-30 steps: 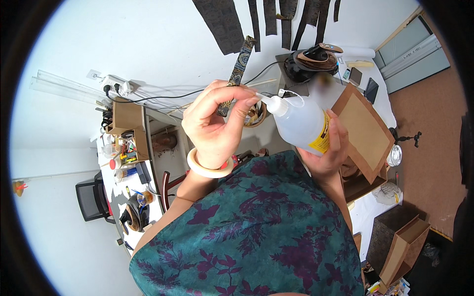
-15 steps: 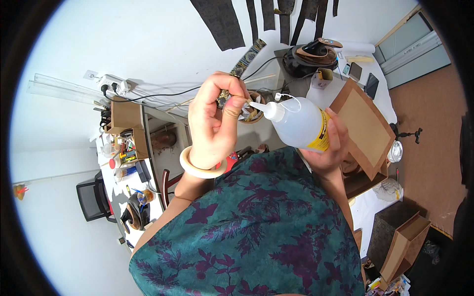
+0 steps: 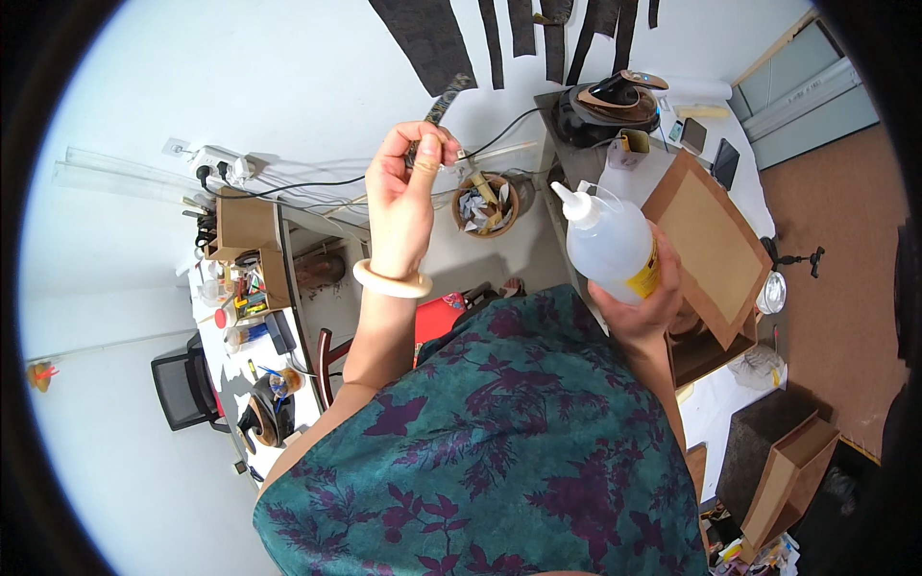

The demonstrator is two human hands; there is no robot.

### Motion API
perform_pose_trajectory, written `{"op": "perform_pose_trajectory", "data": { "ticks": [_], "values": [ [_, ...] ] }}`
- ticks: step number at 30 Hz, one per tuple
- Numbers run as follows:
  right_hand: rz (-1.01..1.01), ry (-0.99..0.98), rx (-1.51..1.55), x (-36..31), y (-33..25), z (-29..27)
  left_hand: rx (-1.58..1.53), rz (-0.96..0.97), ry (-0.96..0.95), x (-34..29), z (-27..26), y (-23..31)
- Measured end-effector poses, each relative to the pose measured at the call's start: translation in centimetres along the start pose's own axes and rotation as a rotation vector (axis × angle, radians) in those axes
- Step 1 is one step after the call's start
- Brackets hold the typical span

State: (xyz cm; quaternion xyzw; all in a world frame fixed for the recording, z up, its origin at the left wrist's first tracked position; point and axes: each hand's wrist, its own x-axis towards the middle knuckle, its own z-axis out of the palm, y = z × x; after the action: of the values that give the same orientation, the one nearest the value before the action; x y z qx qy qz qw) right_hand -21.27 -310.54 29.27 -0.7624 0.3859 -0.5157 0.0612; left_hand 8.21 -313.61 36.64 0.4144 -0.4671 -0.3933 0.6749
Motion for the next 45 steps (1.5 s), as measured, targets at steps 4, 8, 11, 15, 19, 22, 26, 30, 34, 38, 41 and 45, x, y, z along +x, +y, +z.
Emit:
{"op": "perform_pose_trajectory", "data": {
  "ticks": [4,8,11,15,19,22,26,30,34,38,41,45],
  "values": [
    [0.127,-0.043,-0.035,-1.7,0.2,-1.0,0.297,-0.025,0.151,1.9,-2.1,-4.0],
    [0.266,-0.045,-0.039,-2.8,0.2,-1.4,0.568,-0.059,0.171,3.6,-6.0,-10.0],
    [0.306,-0.048,-0.062,-3.2,0.1,-1.7,0.669,-0.038,0.153,4.1,-8.0,-13.2],
    [0.349,-0.036,-0.075,-3.7,0.1,-1.8,0.9,-0.104,0.116,4.7,-8.1,-14.5],
    [0.379,-0.02,-0.086,-3.7,-0.1,-1.6,0.997,-0.085,0.045,5.1,-9.1,-15.6],
    [0.382,-0.019,-0.099,-3.7,-0.2,-1.7,0.965,0.042,-0.027,5.3,-9.6,-16.1],
    [0.413,-0.014,-0.087,-4.1,-0.2,-1.9,1.11,-0.118,-0.04,5.6,-8.4,-14.9],
    [0.488,-0.032,-0.085,-3.9,-0.6,-1.7,0.937,-0.119,-0.089,5.7,-10.1,-16.5],
    [0.688,-0.078,-0.031,-2.7,-1.6,-2.2,0.79,-0.189,-0.092,5.0,-8.3,-14.6],
    [0.82,-0.023,0.173,-3.5,-0.5,-1.9,0.385,-0.335,-0.129,5.0,-9.1,-14.9],
    [0.9,0.047,0.589,-4.1,0.5,-2.1,-0.028,-0.423,-0.096,4.5,-8.0,-13.1],
    [0.948,0.165,0.966,-3.3,-0.9,-2.5,-0.328,-0.426,-0.116,4.1,-7.2,-11.0]
  ]
}}
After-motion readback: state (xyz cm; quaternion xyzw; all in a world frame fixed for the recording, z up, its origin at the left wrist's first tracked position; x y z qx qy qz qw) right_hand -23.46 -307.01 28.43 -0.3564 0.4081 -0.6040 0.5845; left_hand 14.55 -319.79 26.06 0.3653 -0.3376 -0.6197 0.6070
